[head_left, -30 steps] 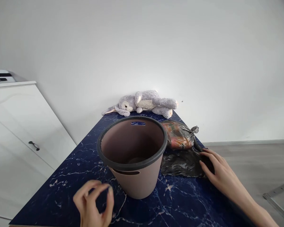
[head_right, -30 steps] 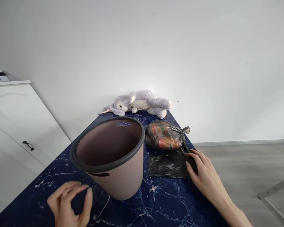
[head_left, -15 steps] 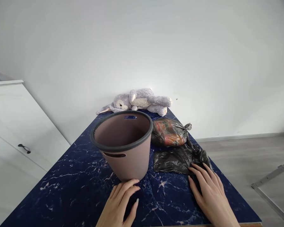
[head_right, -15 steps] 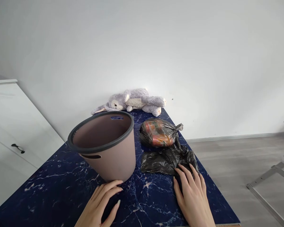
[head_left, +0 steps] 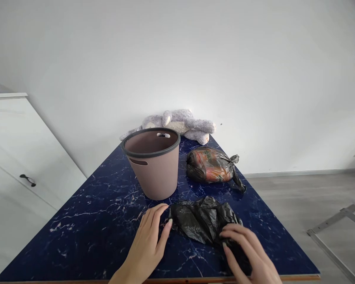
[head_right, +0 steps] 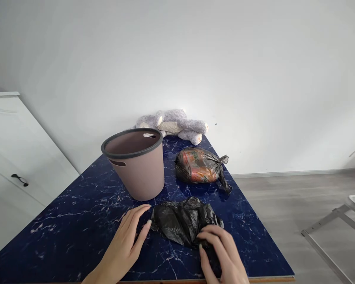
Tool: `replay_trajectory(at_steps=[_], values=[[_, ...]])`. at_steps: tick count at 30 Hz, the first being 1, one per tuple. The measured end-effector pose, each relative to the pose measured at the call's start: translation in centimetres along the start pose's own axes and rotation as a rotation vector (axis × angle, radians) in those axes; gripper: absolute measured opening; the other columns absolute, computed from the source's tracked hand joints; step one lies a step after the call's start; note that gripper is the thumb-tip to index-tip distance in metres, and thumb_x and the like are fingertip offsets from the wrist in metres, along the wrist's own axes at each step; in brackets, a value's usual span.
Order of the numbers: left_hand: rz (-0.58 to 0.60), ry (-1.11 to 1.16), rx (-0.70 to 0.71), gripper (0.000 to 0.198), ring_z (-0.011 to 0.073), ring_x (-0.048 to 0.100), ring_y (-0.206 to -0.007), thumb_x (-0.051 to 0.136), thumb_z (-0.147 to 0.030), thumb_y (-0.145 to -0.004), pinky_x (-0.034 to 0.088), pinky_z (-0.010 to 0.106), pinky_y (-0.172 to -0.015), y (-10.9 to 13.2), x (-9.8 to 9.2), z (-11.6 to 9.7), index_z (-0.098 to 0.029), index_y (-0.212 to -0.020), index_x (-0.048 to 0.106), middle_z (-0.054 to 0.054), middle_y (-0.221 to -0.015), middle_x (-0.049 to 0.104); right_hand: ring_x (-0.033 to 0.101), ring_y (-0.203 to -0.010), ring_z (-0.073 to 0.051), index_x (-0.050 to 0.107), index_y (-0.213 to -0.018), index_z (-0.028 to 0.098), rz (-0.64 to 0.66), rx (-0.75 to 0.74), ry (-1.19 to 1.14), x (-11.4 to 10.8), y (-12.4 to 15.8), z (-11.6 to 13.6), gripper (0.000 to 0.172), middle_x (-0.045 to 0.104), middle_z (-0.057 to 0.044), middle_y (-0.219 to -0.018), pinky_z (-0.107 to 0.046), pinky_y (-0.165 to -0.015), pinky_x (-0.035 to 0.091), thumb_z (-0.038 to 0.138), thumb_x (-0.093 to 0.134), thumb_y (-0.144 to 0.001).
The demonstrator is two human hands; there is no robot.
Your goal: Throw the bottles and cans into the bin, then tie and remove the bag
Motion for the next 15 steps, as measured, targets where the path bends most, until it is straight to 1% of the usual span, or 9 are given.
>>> replay_trajectory(at_steps=[2, 4, 6, 8, 9, 10, 12, 15], values=[[0.038, 0.057, -0.055, 0.043, 0.0318, 0.064, -0.129, 0.051, -0.047, -0.107, 0.057, 0.052, -0.106, -0.4, 0.3, -0.5, -0.032, -0.148, 0.051, 0.011, -0.138, 0.065, 0.072, -0.113, -0.030, 0.063, -0.135, 0.033, -0.098, 0.107, 0.003, -0.5, -0.4, -1.3, 0.036, 0.063, -0.012, -0.137, -0.036, -0.077, 0.068, 0.043, 0.060, -0.101], [0.075, 0.091, -0.070, 0.036, 0.0312, 0.068, -0.117, 0.059, -0.049, -0.103, 0.060, 0.049, -0.098, -0.9, 0.8, -1.1, -0.031, -0.134, 0.062, 0.010, -0.126, 0.068, 0.074, -0.106, -0.030, 0.060, -0.140, 0.032, -0.158, 0.230, -0.013, -0.8, -0.9, -3.1, 0.046, 0.063, -0.014, -0.137, -0.035, -0.068, 0.068, 0.050, 0.062, -0.098], [0.097, 0.121, -0.058, 0.023, 0.0300, 0.067, -0.110, 0.065, -0.044, -0.100, 0.060, 0.047, -0.094, -1.2, 1.2, -1.7, -0.030, -0.117, 0.068, 0.008, -0.118, 0.068, 0.076, -0.095, -0.028, 0.053, -0.145, 0.029, -0.117, 0.322, -0.086, -0.7, -1.1, -4.4, 0.056, 0.071, -0.013, -0.123, -0.034, -0.067, 0.066, 0.054, 0.062, -0.096], [0.088, 0.148, -0.035, 0.011, 0.0289, 0.066, -0.109, 0.066, -0.037, -0.098, 0.058, 0.045, -0.093, -1.3, 1.4, -2.2, -0.028, -0.105, 0.067, 0.007, -0.114, 0.067, 0.077, -0.088, -0.025, 0.044, -0.149, 0.027, -0.027, 0.356, -0.174, -0.4, -1.0, -4.6, 0.059, 0.075, -0.007, -0.105, -0.033, -0.072, 0.066, 0.049, 0.060, -0.097], [0.073, 0.152, -0.017, 0.006, 0.0284, 0.065, -0.109, 0.066, -0.033, -0.098, 0.057, 0.044, -0.094, -1.1, 1.4, -2.4, -0.028, -0.100, 0.065, 0.006, -0.113, 0.066, 0.077, -0.088, -0.023, 0.042, -0.149, 0.027, 0.012, 0.345, -0.197, -0.3, -0.7, -4.3, 0.058, 0.075, -0.005, -0.100, -0.032, -0.075, 0.065, 0.044, 0.059, -0.097], [0.059, 0.149, 0.005, 0.004, 0.0280, 0.064, -0.109, 0.065, -0.030, -0.098, 0.056, 0.044, -0.095, -0.9, 1.4, -2.4, -0.027, -0.096, 0.064, 0.006, -0.112, 0.066, 0.077, -0.089, -0.022, 0.043, -0.147, 0.028, 0.035, 0.315, -0.198, -0.2, -0.4, -3.7, 0.056, 0.075, -0.004, -0.099, -0.032, -0.078, 0.064, 0.038, 0.059, -0.095], [0.017, 0.119, 0.055, 0.007, 0.0276, 0.063, -0.107, 0.061, -0.026, -0.097, 0.055, 0.044, -0.094, 0.0, 0.9, -2.0, -0.026, -0.090, 0.061, 0.006, -0.111, 0.065, 0.076, -0.092, -0.022, 0.052, -0.136, 0.030, 0.046, 0.209, -0.157, -0.3, 0.5, -1.9, 0.045, 0.072, -0.004, -0.098, -0.032, -0.080, 0.063, 0.029, 0.061, -0.092], [-0.087, 0.037, 0.079, 0.016, 0.0287, 0.064, -0.110, 0.055, -0.028, -0.099, 0.055, 0.044, -0.093, 1.3, -1.2, 0.1, -0.027, -0.086, 0.064, 0.008, -0.113, 0.066, 0.073, -0.083, -0.024, 0.064, -0.119, 0.031, 0.061, -0.019, -0.176, 0.4, 1.6, 1.6, 0.029, 0.071, -0.004, -0.090, -0.035, -0.077, 0.062, 0.024, 0.064, -0.090]])
Point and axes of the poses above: each hand's wrist, its own y-axis away from the middle knuckle, its own x-axis out of the palm, z = x × y, the point moved 4 cm from there along -y, towards the middle knuckle
